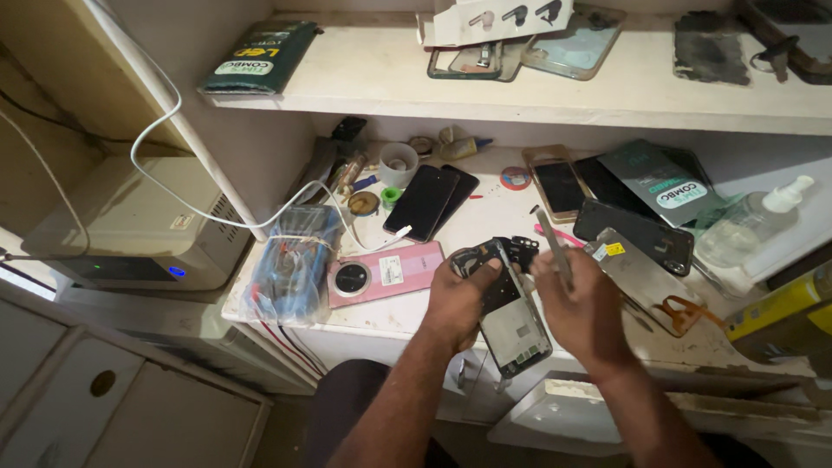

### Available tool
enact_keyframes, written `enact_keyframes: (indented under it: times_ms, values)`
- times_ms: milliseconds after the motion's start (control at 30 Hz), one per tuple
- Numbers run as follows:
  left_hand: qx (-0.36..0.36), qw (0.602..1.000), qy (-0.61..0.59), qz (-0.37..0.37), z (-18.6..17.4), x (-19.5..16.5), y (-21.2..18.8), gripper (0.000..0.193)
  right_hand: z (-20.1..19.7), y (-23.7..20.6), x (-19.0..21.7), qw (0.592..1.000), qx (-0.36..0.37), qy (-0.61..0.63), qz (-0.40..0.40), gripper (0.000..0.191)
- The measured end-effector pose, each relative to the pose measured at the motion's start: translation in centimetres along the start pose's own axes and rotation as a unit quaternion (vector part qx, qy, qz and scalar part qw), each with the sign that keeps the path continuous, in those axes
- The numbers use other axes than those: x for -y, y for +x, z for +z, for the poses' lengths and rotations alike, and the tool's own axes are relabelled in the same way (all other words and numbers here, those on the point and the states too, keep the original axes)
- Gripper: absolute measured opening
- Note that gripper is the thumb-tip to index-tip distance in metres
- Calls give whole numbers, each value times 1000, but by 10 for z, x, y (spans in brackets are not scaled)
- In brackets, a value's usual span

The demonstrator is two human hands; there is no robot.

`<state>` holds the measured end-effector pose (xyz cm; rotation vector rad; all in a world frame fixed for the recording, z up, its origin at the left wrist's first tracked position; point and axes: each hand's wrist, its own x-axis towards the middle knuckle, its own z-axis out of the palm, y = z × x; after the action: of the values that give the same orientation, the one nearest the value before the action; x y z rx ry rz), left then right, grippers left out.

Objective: The person disassembles a smartphone at a cluttered repair workbench, removing internal components by hand and using a screwdriver to unscrew and pry parts from the phone chassis, handling small components and a replacement part among other phones and tools on the desk.

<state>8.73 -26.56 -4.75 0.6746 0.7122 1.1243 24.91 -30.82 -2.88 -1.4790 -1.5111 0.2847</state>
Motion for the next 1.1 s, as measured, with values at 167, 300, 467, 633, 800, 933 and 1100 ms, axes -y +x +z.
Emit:
enact_keyframes:
  times_ms: [167, 300, 467, 633, 800, 933, 1100]
  values:
    - [-18, 999, 25, 13, -3, 4, 2, 20, 18, 28, 25, 997, 26, -24, 67, 23]
    - [-41, 998, 48, 23, -1, 5, 0, 19, 14, 24, 27, 997, 40, -38, 51, 27]
    - [-20, 999, 10, 23, -1, 4, -2, 19, -7, -7, 17, 992, 65, -72, 76, 27]
    - [-23, 1000, 4, 19, 2, 1, -3, 19, -30, -36, 15, 975, 96, -133, 151, 33]
    - [-22, 1000, -1, 11, 3, 0, -4, 20, -43, -47, 1, 970, 110, -59, 211, 33]
    - [-28, 1000, -7, 10, 3, 1, -2, 22, -43, -52, -18, 991, 17, -3, 130, 19]
    - [-11, 999, -33, 17, 2, 1, -2, 24, -58, -58, -40, 993, 15, 118, 12, 19]
